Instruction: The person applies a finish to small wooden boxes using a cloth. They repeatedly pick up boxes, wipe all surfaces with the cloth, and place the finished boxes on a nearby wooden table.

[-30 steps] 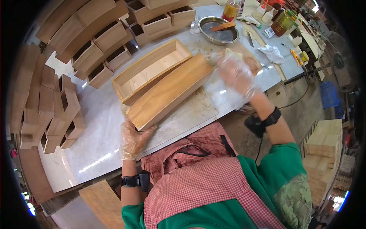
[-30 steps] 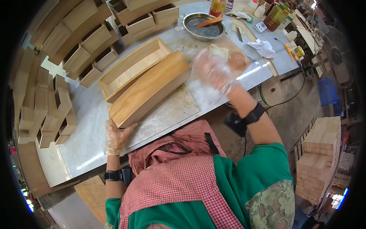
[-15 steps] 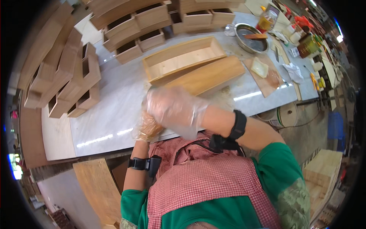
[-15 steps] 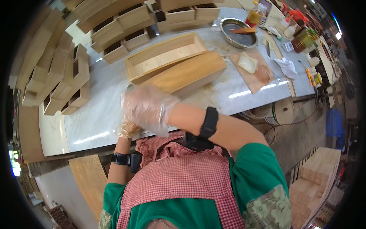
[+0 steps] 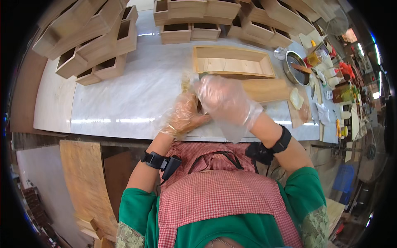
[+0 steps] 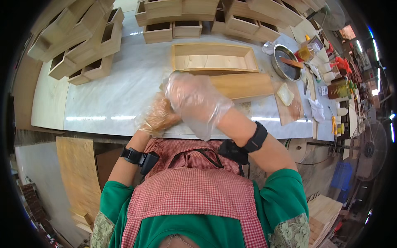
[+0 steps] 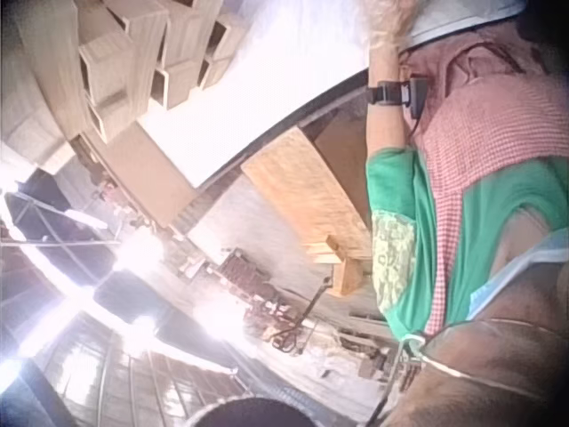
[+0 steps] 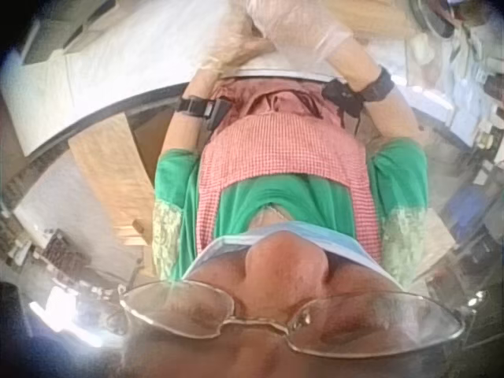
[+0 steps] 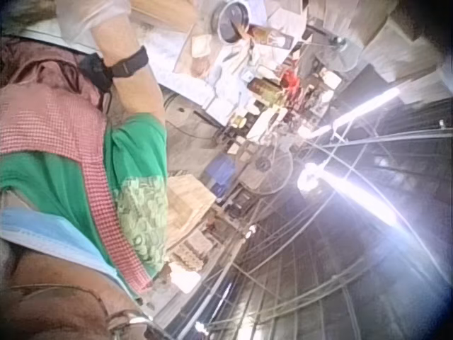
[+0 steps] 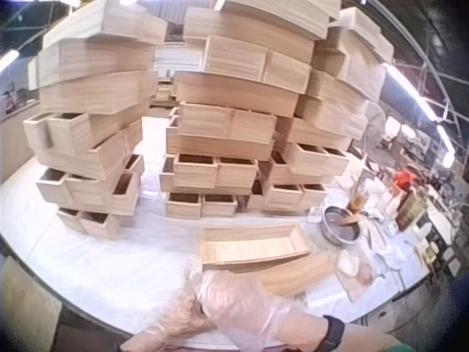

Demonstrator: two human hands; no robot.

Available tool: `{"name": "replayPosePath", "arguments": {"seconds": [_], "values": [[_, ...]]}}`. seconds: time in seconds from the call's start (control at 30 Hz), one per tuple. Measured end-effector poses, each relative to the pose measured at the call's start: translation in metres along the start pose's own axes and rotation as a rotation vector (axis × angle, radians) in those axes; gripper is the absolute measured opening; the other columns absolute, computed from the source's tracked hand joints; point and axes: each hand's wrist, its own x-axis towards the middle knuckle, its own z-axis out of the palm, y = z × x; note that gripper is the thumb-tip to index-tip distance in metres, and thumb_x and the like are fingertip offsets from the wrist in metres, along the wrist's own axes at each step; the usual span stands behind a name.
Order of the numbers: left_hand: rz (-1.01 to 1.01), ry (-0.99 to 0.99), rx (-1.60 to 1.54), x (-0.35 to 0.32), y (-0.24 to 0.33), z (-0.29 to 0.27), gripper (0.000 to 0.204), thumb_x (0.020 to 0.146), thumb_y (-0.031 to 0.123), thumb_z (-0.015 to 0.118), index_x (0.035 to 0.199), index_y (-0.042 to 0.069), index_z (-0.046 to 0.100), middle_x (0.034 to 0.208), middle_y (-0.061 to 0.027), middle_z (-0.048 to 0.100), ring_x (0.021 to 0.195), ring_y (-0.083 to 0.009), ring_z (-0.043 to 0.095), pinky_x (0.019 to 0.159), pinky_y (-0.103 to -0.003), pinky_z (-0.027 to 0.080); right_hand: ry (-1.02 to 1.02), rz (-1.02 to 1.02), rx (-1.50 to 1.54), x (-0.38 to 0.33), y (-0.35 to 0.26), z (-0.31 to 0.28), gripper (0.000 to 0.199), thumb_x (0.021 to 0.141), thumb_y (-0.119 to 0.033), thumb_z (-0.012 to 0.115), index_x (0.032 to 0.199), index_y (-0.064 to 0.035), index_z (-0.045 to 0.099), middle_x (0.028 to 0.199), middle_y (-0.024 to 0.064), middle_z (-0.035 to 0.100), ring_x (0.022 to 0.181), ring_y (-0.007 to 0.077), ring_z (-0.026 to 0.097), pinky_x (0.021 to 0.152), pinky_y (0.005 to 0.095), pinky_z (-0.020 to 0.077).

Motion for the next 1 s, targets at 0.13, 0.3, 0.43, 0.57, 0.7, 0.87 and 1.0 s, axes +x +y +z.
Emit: {"name": "replayPosePath", "arguments": {"seconds": [0.13, 0.3, 0.43, 0.57, 0.7, 0.87, 1.0], "values": [[0.258, 0.177, 0.036, -0.002, -0.03, 0.01, 0.073, 0.073, 0.028, 0.088, 0.132, -0.001, 0.056, 0.11, -0.0216, 0.068, 0.096, -0.0369, 0.066, 0.084, -0.044, 0.054, -0.274, 0.124, -0.024, -0.026, -0.037, -0.026, 0.05, 0.083, 0.0, 0.061, 0.133, -0.0055, 0.058, 0.075, 0.006, 0.052, 0.064, 0.0248, 0.059, 0.055, 0.0362, 0.0506], [0.196, 0.217, 0.006, -0.007, -0.026, 0.015, 0.075, 0.072, 0.023, 0.088, 0.135, 0.0, 0.054, 0.111, -0.0205, 0.068, 0.1, -0.0362, 0.065, 0.088, -0.043, 0.053, -0.055, 0.107, -0.135, -0.104, 0.003, -0.041, 0.06, 0.088, -0.003, 0.057, 0.147, -0.008, 0.049, 0.077, 0.0053, 0.054, 0.065, 0.0236, 0.059, 0.056, 0.0364, 0.0497], [0.078, 0.058, -0.047, -0.002, -0.019, 0.009, 0.077, 0.072, 0.027, 0.088, 0.135, -0.002, 0.053, 0.119, -0.0238, 0.065, 0.107, -0.0398, 0.064, 0.094, -0.045, 0.052, -0.35, 0.274, -0.015, -0.056, -0.029, -0.042, 0.044, 0.083, -0.004, 0.06, 0.127, -0.0102, 0.056, 0.091, 0.0139, 0.064, 0.077, 0.0323, 0.064, 0.067, 0.0462, 0.0529], [0.144, 0.104, -0.095, 0.001, -0.065, 0.02, 0.079, 0.074, 0.03, 0.087, 0.137, -0.002, 0.052, 0.123, -0.0252, 0.064, 0.109, -0.0405, 0.065, 0.094, -0.046, 0.052, -0.319, 0.172, 0.314, -0.009, -0.054, -0.027, 0.021, 0.09, -0.006, 0.056, 0.112, -0.0037, 0.057, 0.082, 0.014, 0.065, 0.074, 0.0331, 0.065, 0.065, 0.0437, 0.0539], [0.053, 0.076, 0.019, -0.002, -0.016, 0.011, 0.084, 0.075, 0.03, 0.087, 0.143, -0.001, 0.048, 0.124, -0.0241, 0.064, 0.111, -0.0385, 0.064, 0.095, -0.046, 0.053, -0.235, 0.269, 0.292, -0.045, -0.035, -0.037, 0.024, 0.097, -0.013, 0.05, 0.116, -0.0001, 0.057, 0.078, 0.0145, 0.063, 0.071, 0.0317, 0.065, 0.062, 0.0423, 0.0538], [0.142, 0.161, 0.081, -0.007, -0.017, 0.012, 0.085, 0.069, 0.029, 0.091, 0.139, -0.002, 0.053, 0.121, -0.025, 0.065, 0.11, -0.0371, 0.065, 0.091, -0.043, 0.055, -0.173, 0.339, -0.815, -0.19, 0.051, -0.025, 0.036, 0.094, -0.01, 0.053, 0.128, 0.0003, 0.058, 0.084, 0.0148, 0.06, 0.074, 0.0286, 0.062, 0.063, 0.039, 0.0535], [0.082, 0.115, 0.342, -0.006, -0.012, 0.006, 0.089, 0.065, 0.029, 0.093, 0.138, -0.002, 0.053, 0.119, -0.026, 0.065, 0.107, -0.0364, 0.066, 0.09, -0.041, 0.056, 0.042, 0.479, -0.544, -0.228, 0.091, -0.076, 0.034, 0.093, -0.008, 0.061, 0.126, -0.0037, 0.064, 0.09, 0.013, 0.065, 0.083, 0.0258, 0.065, 0.074, 0.0387, 0.054]]}}
